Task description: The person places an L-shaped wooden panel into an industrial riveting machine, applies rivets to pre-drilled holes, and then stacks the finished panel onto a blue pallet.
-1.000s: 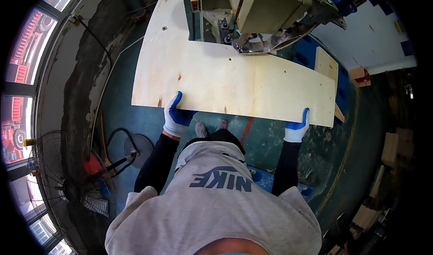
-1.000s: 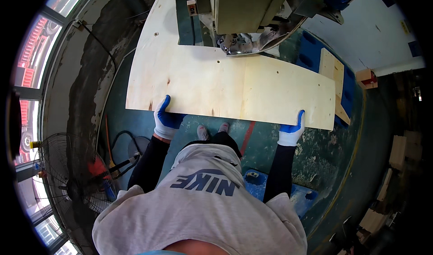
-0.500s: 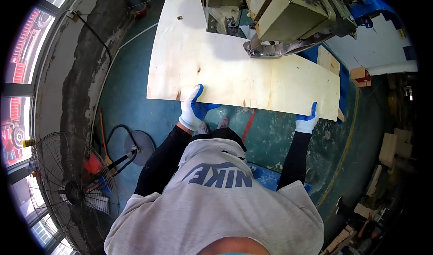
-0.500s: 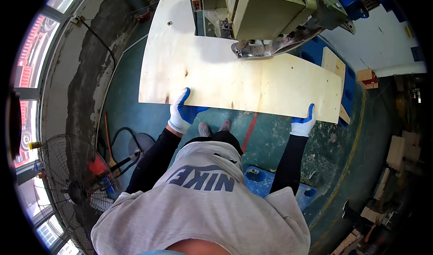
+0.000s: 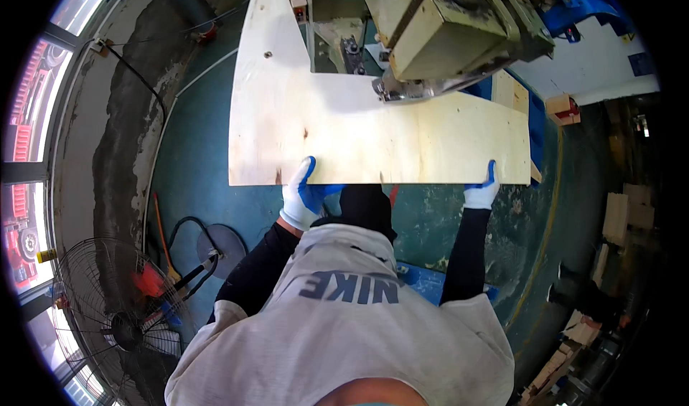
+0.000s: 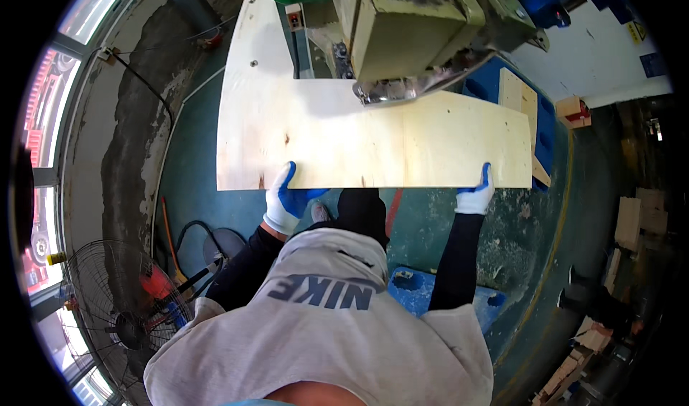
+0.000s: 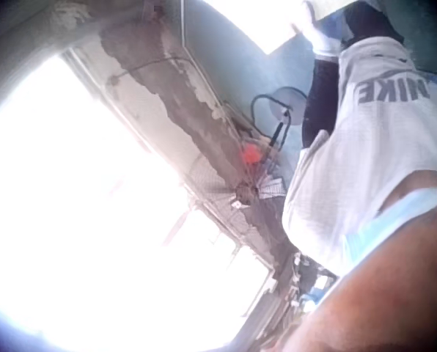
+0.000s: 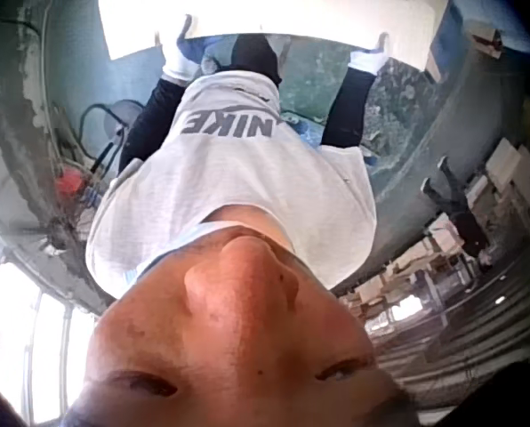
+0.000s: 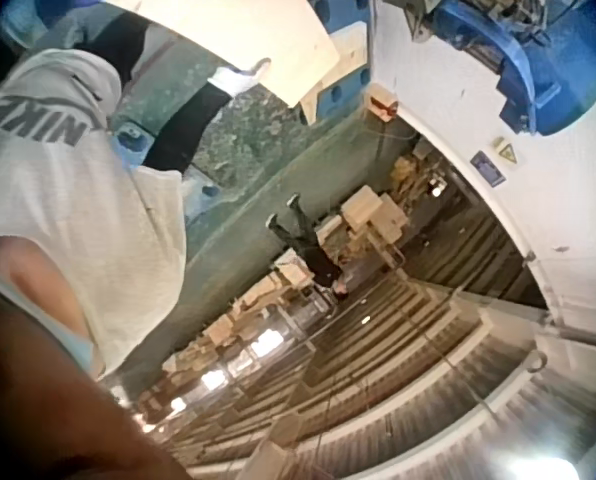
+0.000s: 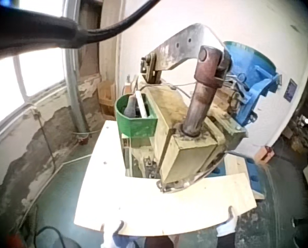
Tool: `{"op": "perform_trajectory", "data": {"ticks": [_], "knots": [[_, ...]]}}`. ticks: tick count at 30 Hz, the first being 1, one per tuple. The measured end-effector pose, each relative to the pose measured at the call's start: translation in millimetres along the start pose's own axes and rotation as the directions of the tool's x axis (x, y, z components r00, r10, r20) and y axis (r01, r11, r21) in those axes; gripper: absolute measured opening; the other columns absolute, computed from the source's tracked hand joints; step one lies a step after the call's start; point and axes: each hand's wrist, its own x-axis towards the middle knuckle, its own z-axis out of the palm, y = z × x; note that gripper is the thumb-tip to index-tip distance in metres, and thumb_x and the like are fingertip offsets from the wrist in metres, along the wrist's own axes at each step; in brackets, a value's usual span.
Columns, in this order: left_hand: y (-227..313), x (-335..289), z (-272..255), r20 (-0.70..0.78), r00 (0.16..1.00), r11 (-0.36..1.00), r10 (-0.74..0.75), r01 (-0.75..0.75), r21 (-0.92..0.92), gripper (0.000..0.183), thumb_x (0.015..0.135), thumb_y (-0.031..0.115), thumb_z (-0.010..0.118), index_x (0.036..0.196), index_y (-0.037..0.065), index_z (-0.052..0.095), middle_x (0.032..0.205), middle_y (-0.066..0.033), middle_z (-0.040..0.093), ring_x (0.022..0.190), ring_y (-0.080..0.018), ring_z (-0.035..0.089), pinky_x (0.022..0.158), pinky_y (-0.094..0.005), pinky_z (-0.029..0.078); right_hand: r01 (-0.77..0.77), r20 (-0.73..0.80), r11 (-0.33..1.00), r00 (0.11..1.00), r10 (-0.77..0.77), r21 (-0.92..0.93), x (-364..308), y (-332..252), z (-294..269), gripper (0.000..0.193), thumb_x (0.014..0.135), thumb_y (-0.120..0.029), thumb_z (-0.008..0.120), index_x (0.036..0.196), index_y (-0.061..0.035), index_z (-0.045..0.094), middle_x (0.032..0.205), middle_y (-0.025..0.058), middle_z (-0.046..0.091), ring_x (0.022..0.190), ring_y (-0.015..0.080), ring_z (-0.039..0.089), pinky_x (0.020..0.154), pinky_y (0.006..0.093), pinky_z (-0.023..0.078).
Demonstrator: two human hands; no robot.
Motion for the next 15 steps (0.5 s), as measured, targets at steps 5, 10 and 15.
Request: {"op": "perform_trajectory", "data": {"ticks": [5, 10, 15], "knots": [[-3.8, 4.4, -0.3, -0.034, 0.999, 0.999, 0.042, -0.041, 0.028, 0.037, 0.102, 0.03, 0.054, 0.13, 0.006, 0.058, 0.129, -0.0163, 0.064, 0.122, -0.0325, 0.061, 0.098, -0.0506, 0.053, 0.077, 0.022, 0.997, 0.997, -0.077, -0.009, 7.7, 1.6, -1.2, 0.044, 0.103, -0.029, 0.055, 0.135, 0.0005, 0.055, 0.134, 0.0129, 0.061, 0.124, 0.0277, 0.059, 0.106, 0.0445, 0.048], [4.2, 5.3, 0.0, 0.078, 0.996, 0.999, 0.034, -0.034, 0.003, 0.041, 0.103, 0.031, 0.051, 0.133, 0.004, 0.056, 0.135, -0.0163, 0.06, 0.126, -0.035, 0.057, 0.107, -0.0535, 0.045, 0.087, 0.138, 0.995, 0.987, -0.082, -0.037, 10.0, -7.3, -4.5, 0.047, 0.104, -0.032, 0.054, 0.138, 0.0003, 0.052, 0.137, 0.0141, 0.059, 0.126, 0.0292, 0.057, 0.107, 0.0454, 0.047], [9.0, -5.2, -17.2, -0.022, 1.0, 1.0, -0.01, 0.011, 0.007, 0.038, 0.104, 0.029, 0.051, 0.132, 0.006, 0.056, 0.132, -0.0149, 0.062, 0.119, -0.0344, 0.061, 0.104, -0.0524, 0.048, 0.109, 0.121, 0.986, 0.988, -0.094, -0.125, -5.3, -7.8, -30.3, 0.051, 0.106, -0.038, 0.049, 0.142, -0.0014, 0.048, 0.139, 0.0128, 0.058, 0.125, 0.0282, 0.057, 0.108, 0.0448, 0.045]]}}
